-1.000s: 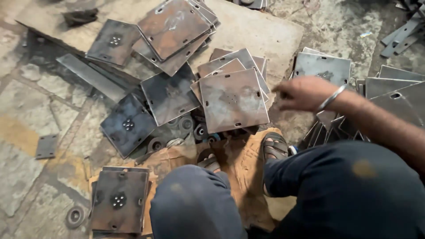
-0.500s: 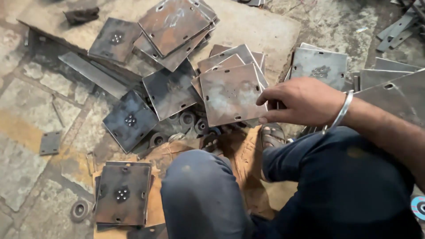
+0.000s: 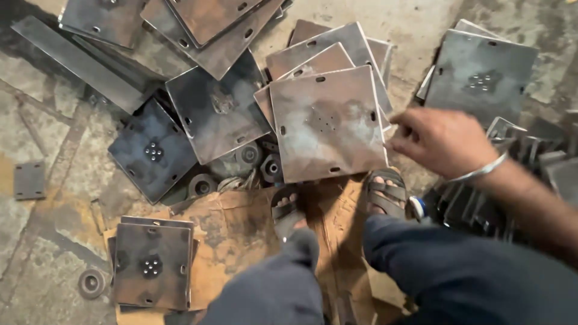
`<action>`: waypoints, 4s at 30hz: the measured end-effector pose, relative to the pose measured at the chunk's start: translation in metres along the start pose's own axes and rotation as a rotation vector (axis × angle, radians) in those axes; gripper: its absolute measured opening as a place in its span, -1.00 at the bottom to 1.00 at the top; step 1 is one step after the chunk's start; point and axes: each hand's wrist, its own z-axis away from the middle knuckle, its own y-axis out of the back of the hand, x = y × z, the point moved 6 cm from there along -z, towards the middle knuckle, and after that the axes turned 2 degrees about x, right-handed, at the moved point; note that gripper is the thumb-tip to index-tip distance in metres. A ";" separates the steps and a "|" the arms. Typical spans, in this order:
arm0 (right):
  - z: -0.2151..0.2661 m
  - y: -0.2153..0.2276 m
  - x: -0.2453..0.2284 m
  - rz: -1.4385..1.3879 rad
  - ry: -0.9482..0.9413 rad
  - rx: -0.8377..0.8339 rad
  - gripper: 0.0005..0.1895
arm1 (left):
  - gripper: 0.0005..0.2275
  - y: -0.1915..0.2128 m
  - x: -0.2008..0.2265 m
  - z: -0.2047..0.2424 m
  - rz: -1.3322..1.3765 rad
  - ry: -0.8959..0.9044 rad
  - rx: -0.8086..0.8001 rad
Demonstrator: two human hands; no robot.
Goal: The person sits on the floor and uses a tape measure to measure the length and width of several square metal plates. They repeatedly reposition the tape measure and handle the plates one at a time, stacking them after measurement.
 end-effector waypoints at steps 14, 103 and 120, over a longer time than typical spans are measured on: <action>-0.016 -0.196 0.059 -0.045 -0.216 0.115 -0.30 | -0.51 0.062 0.263 -0.297 -0.012 -0.273 0.129; -0.053 -0.168 0.083 -0.389 -0.225 0.355 -0.69 | -0.65 0.089 0.268 -0.318 0.308 -0.236 0.282; -0.112 -0.191 0.119 -0.358 -0.456 0.297 -0.62 | -0.76 0.110 0.272 -0.381 0.295 0.104 0.379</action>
